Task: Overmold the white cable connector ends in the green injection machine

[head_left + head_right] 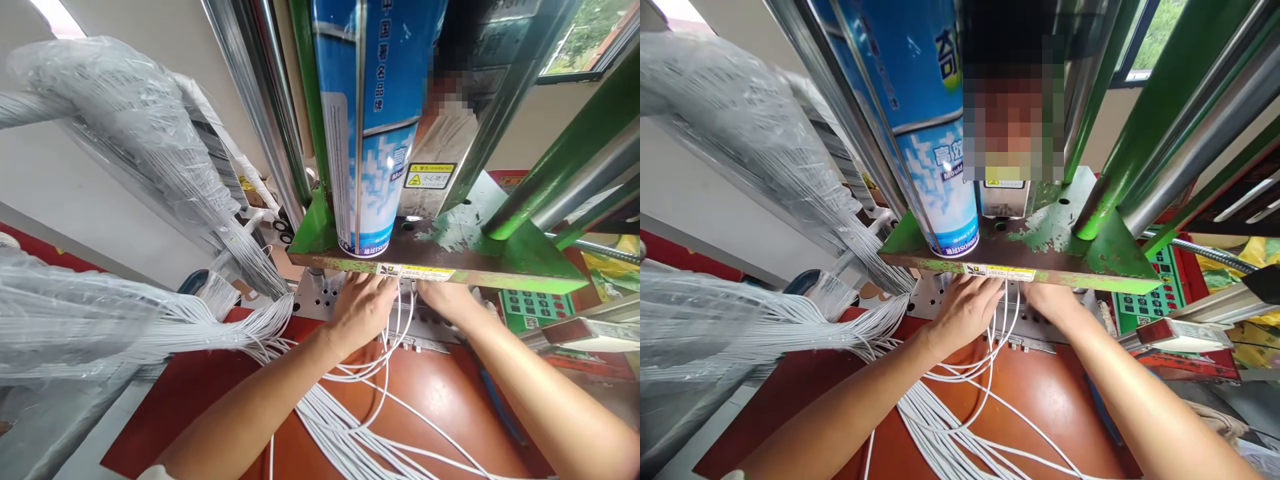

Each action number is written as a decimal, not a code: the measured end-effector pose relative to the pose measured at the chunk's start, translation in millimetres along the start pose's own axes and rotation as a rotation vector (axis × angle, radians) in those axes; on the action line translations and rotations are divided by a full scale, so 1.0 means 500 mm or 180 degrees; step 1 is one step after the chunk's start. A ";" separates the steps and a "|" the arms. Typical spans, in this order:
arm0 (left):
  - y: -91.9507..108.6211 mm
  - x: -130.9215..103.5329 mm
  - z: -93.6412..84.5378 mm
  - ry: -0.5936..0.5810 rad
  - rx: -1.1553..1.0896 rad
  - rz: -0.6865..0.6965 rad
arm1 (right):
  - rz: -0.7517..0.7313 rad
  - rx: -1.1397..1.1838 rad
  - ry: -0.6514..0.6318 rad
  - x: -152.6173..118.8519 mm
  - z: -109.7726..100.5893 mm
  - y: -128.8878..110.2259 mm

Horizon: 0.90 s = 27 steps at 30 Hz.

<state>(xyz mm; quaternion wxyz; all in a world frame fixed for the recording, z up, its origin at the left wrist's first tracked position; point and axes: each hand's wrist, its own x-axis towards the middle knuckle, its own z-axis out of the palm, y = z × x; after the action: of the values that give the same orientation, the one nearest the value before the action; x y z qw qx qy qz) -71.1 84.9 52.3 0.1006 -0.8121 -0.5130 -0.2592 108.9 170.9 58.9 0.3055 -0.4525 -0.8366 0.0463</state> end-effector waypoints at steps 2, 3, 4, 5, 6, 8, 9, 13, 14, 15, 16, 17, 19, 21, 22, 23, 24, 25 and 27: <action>0.004 -0.007 0.004 -0.0065 0.0120 -0.0090 | -0.0117 -0.0102 -0.0145 -0.052 0.007 -0.036; 0.008 -0.011 0.006 -0.0131 0.0145 -0.0095 | -0.0198 -0.0224 -0.0215 -0.077 0.011 -0.053; 0.012 -0.014 0.007 -0.0204 0.0162 -0.0089 | -0.0275 -0.0406 -0.0251 -0.099 0.017 -0.068; 0.015 -0.016 0.010 -0.0259 0.0173 -0.0092 | -0.0329 -0.0591 -0.0259 -0.115 0.022 -0.080; 0.017 -0.017 0.014 -0.0287 0.0178 -0.0110 | -0.0351 -0.0757 -0.0248 -0.125 0.028 -0.087; 0.017 -0.015 0.025 -0.0238 0.0176 -0.0170 | -0.0290 -0.0915 -0.0190 -0.126 0.039 -0.092; 0.016 -0.013 0.032 -0.0176 0.0175 -0.0200 | -0.0235 -0.0921 -0.0174 -0.121 0.045 -0.091; 0.009 -0.008 0.064 0.0031 0.0281 -0.0213 | -0.0134 -0.0889 -0.0088 -0.098 0.068 -0.076; 0.008 -0.006 0.069 0.0050 0.0313 -0.0194 | -0.0137 -0.0882 -0.0060 -0.095 0.072 -0.074; 0.007 -0.003 0.072 0.0055 0.0327 -0.0183 | -0.0145 -0.0871 -0.0035 -0.092 0.075 -0.074; 0.007 0.000 0.072 0.0044 0.0311 -0.0188 | -0.0160 -0.0857 -0.0013 -0.089 0.075 -0.074; 0.007 0.005 0.067 0.0028 0.0256 -0.0200 | -0.0179 -0.0838 0.0006 -0.087 0.070 -0.076; 0.003 0.009 0.043 -0.0019 0.0068 -0.0195 | -0.0209 -0.0807 0.0049 -0.089 0.046 -0.081; -0.003 -0.009 -0.001 -0.0042 -0.0142 -0.0118 | -0.0260 -0.0768 0.0097 -0.116 0.004 -0.085; -0.008 -0.033 -0.028 -0.0050 -0.0237 -0.0058 | -0.0298 -0.0733 0.0094 -0.145 -0.020 -0.084; -0.013 -0.069 -0.057 -0.0084 -0.0316 -0.0006 | -0.0354 -0.0691 0.0076 -0.187 -0.042 -0.080; -0.018 -0.118 -0.085 -0.0126 -0.0385 0.0040 | -0.0452 -0.0641 -0.0001 -0.241 -0.060 -0.072; -0.022 -0.178 -0.112 -0.0212 -0.0451 0.0065 | -0.0480 -0.0612 -0.0107 -0.306 -0.072 -0.060; -0.024 -0.320 -0.152 -0.0427 -0.0392 0.0030 | -0.0818 -0.0742 -0.0325 -0.457 -0.072 -0.026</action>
<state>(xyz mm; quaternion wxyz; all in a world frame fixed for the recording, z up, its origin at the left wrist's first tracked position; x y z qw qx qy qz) -160.2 -67.4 31.3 0.0171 -0.8347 -0.4979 -0.2348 211.7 -23.4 -14.7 0.2115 -0.3712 -0.9016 -0.0675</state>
